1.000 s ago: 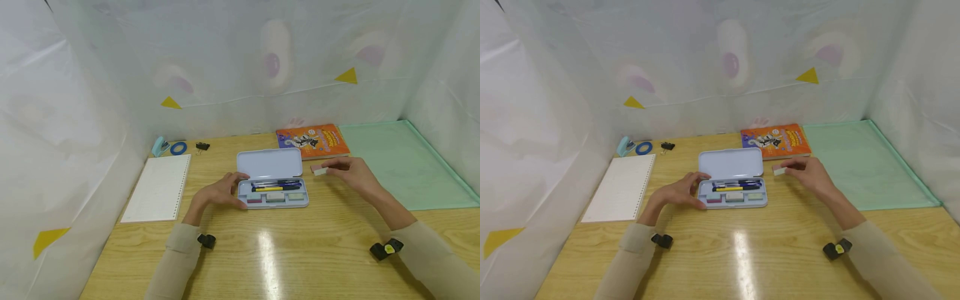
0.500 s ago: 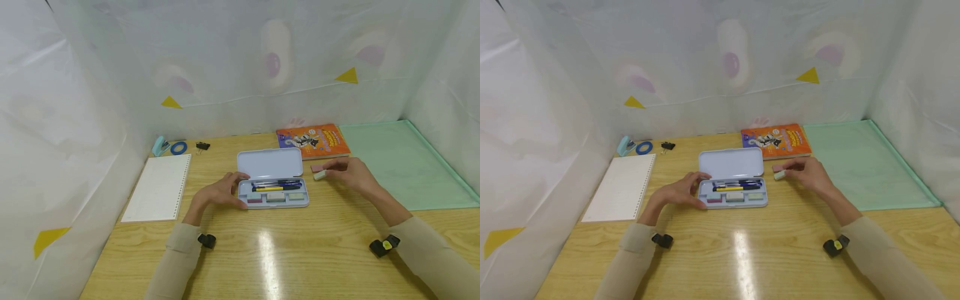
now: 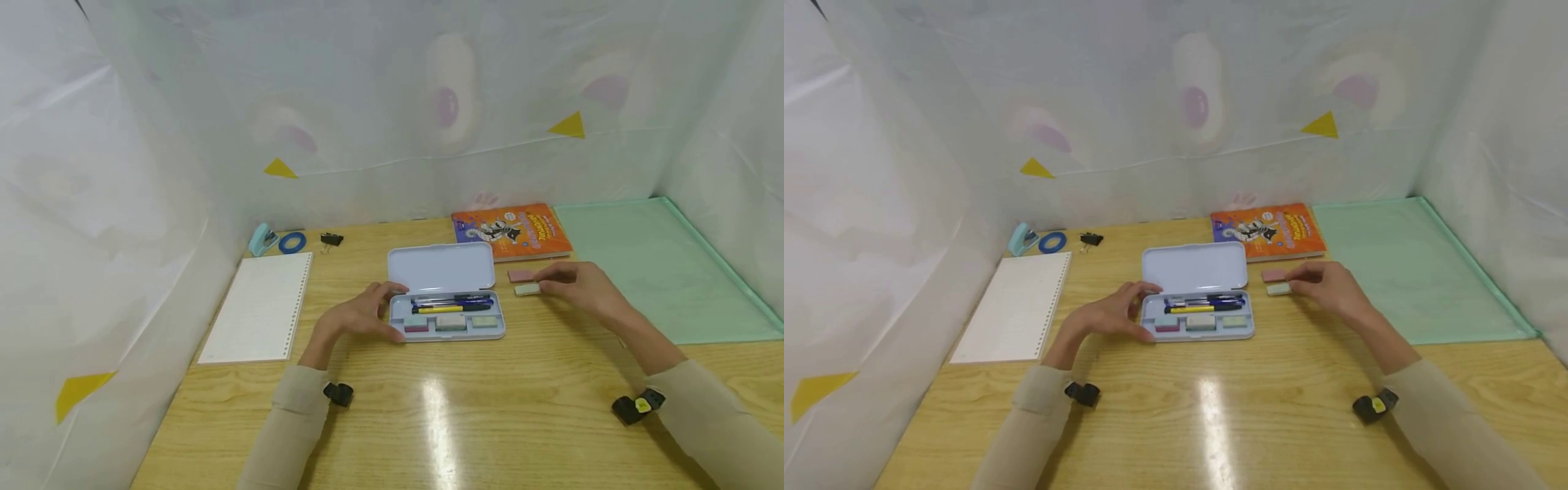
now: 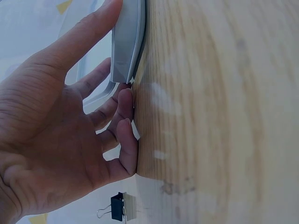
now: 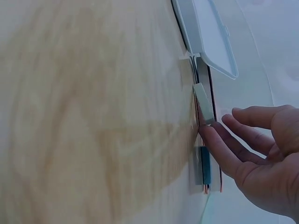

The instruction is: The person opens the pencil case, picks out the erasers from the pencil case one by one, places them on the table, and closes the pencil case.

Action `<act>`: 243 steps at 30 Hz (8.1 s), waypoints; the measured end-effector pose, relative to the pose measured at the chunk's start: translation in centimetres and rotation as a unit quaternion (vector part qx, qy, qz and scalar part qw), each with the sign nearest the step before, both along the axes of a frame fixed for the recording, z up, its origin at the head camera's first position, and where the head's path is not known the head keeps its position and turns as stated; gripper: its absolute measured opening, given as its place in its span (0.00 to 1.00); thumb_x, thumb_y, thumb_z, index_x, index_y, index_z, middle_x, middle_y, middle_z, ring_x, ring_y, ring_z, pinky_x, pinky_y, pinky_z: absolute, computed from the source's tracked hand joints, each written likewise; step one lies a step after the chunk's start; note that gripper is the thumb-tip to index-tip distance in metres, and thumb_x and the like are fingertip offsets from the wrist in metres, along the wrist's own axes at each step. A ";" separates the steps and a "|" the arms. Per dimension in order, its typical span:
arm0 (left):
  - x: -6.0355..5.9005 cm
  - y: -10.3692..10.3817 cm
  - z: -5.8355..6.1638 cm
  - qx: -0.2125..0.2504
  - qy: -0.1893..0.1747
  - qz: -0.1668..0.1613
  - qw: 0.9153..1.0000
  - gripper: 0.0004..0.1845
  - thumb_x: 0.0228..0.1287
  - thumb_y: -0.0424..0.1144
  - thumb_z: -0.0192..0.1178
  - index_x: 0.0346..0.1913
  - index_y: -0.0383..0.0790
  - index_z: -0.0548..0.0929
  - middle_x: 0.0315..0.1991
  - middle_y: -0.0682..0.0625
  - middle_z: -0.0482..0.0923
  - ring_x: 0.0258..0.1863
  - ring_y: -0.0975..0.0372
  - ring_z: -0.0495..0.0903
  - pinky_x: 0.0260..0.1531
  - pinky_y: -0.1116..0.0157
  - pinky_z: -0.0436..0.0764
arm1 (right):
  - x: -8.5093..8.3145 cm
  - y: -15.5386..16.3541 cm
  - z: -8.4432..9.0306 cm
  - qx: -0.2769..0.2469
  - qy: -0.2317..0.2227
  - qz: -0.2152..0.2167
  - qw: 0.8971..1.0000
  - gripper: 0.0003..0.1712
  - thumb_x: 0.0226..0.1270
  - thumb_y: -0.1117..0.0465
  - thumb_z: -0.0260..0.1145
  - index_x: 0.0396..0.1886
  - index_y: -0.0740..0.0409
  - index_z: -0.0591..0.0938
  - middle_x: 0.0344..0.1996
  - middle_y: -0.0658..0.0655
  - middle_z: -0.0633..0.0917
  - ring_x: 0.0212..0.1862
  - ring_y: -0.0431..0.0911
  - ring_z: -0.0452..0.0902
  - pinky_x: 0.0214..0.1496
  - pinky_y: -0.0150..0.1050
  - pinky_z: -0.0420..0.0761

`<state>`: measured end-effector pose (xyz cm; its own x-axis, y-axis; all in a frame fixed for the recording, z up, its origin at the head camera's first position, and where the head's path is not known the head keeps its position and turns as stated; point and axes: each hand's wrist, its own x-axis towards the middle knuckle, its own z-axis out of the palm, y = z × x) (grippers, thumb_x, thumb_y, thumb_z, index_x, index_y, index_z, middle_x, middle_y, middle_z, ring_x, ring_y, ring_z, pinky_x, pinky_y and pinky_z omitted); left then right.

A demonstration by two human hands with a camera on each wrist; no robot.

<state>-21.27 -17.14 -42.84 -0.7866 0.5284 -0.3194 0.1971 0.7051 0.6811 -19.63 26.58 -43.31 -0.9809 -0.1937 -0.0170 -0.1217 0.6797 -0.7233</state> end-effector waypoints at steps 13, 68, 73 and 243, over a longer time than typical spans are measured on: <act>0.2 0.1 0.0 0.002 -0.003 0.005 1.000 0.49 0.52 0.50 0.82 0.75 0.55 0.65 0.63 0.47 0.64 0.56 0.54 0.67 0.56 0.56 0.71 | 1.5 0.9 0.9 -0.055 -0.012 0.012 0.998 0.25 0.78 0.50 0.65 0.66 0.59 0.80 0.61 0.63 0.84 0.50 0.23 0.75 0.49 0.24 0.75; 0.3 0.0 0.2 0.010 -0.003 0.005 1.000 0.49 0.52 0.49 0.82 0.75 0.55 0.66 0.63 0.47 0.64 0.56 0.54 0.67 0.56 0.56 0.70 | 3.8 -8.9 0.4 0.044 0.064 0.188 0.979 0.12 0.66 0.73 0.70 0.49 0.63 0.89 0.39 0.52 0.87 0.34 0.38 0.74 0.35 0.34 0.77; 0.4 0.0 0.2 0.012 -0.004 0.007 1.000 0.49 0.52 0.49 0.82 0.75 0.54 0.66 0.64 0.47 0.64 0.57 0.54 0.67 0.57 0.56 0.70 | 3.9 -9.4 0.4 0.054 0.070 0.196 0.977 0.10 0.67 0.76 0.67 0.45 0.64 0.87 0.39 0.53 0.86 0.39 0.41 0.77 0.41 0.38 0.80; 0.3 0.1 0.4 0.016 -0.006 0.012 1.000 0.50 0.52 0.49 0.83 0.76 0.54 0.66 0.63 0.47 0.64 0.56 0.54 0.67 0.57 0.57 0.71 | 3.0 -10.2 0.6 -0.067 0.052 0.141 0.986 0.12 0.67 0.69 0.72 0.49 0.56 0.90 0.43 0.53 0.87 0.44 0.45 0.84 0.46 0.35 0.83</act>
<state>-20.94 -17.03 -42.45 -0.7952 0.5200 -0.3119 0.1734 0.6879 0.7048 -16.60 16.36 -42.71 -0.8827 -0.4527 0.1263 -0.3712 0.5067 -0.7781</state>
